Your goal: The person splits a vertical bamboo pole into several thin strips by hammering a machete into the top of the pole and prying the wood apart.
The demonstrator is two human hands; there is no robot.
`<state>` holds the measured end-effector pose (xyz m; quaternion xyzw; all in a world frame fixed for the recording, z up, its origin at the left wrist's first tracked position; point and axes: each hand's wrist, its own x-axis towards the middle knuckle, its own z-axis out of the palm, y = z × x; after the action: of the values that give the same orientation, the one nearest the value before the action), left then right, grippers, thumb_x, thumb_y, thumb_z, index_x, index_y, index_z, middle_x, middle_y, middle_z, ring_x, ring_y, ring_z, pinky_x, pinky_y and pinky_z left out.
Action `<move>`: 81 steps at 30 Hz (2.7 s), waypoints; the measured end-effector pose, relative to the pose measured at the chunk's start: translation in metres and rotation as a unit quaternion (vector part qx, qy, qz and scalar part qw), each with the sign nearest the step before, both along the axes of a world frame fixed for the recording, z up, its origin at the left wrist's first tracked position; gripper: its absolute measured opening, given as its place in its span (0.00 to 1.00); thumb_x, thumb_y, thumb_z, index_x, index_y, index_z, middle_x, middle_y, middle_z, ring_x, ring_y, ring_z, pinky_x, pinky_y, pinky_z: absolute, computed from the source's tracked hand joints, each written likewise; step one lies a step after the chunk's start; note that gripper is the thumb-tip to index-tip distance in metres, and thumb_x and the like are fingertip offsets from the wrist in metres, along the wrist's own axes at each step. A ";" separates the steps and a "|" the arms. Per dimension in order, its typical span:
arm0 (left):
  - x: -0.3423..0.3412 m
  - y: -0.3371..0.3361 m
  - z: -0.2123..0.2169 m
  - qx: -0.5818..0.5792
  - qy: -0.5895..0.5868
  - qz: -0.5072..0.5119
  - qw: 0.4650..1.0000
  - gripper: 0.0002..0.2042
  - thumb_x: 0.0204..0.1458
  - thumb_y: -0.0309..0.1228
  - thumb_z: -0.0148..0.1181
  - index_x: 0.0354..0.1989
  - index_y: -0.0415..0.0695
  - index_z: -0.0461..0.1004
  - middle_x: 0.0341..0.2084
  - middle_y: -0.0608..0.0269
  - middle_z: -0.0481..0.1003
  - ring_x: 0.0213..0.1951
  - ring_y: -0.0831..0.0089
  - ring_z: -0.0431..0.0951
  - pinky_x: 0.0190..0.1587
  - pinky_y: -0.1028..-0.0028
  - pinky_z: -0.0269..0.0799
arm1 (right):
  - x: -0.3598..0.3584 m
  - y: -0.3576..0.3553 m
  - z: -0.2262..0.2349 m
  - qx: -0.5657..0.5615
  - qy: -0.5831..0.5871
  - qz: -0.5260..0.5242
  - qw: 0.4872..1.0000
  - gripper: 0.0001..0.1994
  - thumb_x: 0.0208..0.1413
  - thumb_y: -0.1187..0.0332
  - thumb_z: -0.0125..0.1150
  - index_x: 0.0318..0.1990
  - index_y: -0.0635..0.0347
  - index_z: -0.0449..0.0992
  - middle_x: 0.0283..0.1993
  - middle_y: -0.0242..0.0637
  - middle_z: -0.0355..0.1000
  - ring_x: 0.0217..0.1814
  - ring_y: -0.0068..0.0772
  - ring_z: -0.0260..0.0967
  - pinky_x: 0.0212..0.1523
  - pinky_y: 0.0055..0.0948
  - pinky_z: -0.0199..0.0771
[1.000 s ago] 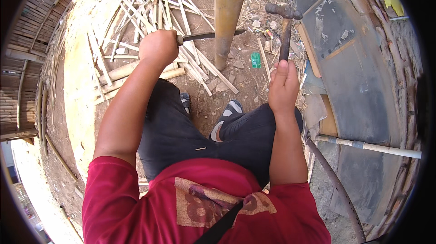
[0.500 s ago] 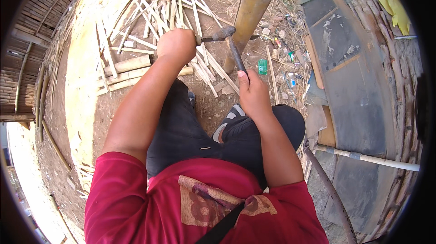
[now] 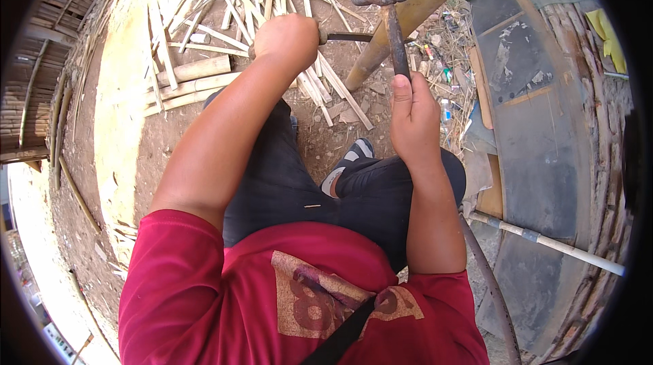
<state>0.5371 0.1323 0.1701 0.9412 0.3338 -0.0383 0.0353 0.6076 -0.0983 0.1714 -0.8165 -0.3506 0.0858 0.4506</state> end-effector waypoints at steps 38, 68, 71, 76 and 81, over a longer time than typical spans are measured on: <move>0.008 -0.007 0.009 -0.067 0.016 0.034 0.997 0.12 0.58 0.29 0.60 0.47 0.44 0.85 0.46 0.53 0.84 0.50 0.57 0.85 0.50 0.60 0.82 | 0.033 -0.075 -0.007 0.150 0.167 -0.058 0.973 0.17 0.75 0.53 0.47 0.44 0.58 0.71 0.22 0.21 0.59 0.19 0.11 0.53 0.18 0.17 0.53; 0.008 -0.007 0.003 -0.025 0.023 0.035 0.999 0.13 0.55 0.28 0.58 0.45 0.43 0.84 0.45 0.50 0.84 0.47 0.54 0.85 0.49 0.58 0.82 | 0.099 -0.035 -0.028 0.018 0.002 -0.142 0.990 0.20 0.74 0.53 0.48 0.37 0.60 0.73 0.21 0.26 0.63 0.22 0.17 0.59 0.23 0.26 0.58; 0.008 -0.005 0.004 -0.025 0.025 0.039 0.999 0.13 0.55 0.28 0.58 0.46 0.43 0.84 0.45 0.50 0.84 0.47 0.54 0.85 0.49 0.58 0.82 | 0.097 -0.030 -0.012 0.071 -0.024 -0.151 0.986 0.21 0.75 0.53 0.47 0.37 0.61 0.73 0.20 0.27 0.63 0.21 0.18 0.59 0.23 0.28 0.60; 0.013 -0.009 0.004 -0.035 0.028 0.037 0.998 0.13 0.55 0.29 0.59 0.46 0.43 0.85 0.45 0.51 0.84 0.48 0.54 0.85 0.49 0.59 0.82 | 0.101 -0.034 -0.082 -0.146 -0.013 -0.129 0.981 0.23 0.72 0.51 0.48 0.42 0.66 0.74 0.29 0.52 0.73 0.32 0.49 0.73 0.39 0.45 0.71; 0.006 0.001 -0.012 -0.013 0.015 0.031 0.999 0.13 0.60 0.39 0.57 0.43 0.46 0.83 0.39 0.49 0.84 0.43 0.52 0.85 0.47 0.55 0.81 | 0.104 -0.033 -0.023 -0.040 0.037 -0.128 0.990 0.22 0.73 0.53 0.47 0.39 0.66 0.73 0.27 0.48 0.72 0.30 0.48 0.71 0.36 0.44 0.69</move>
<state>0.5428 0.1336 0.1576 0.9293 0.3625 -0.0557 0.0435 0.7112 -0.1309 0.1485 -0.8682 -0.2226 0.0720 0.4377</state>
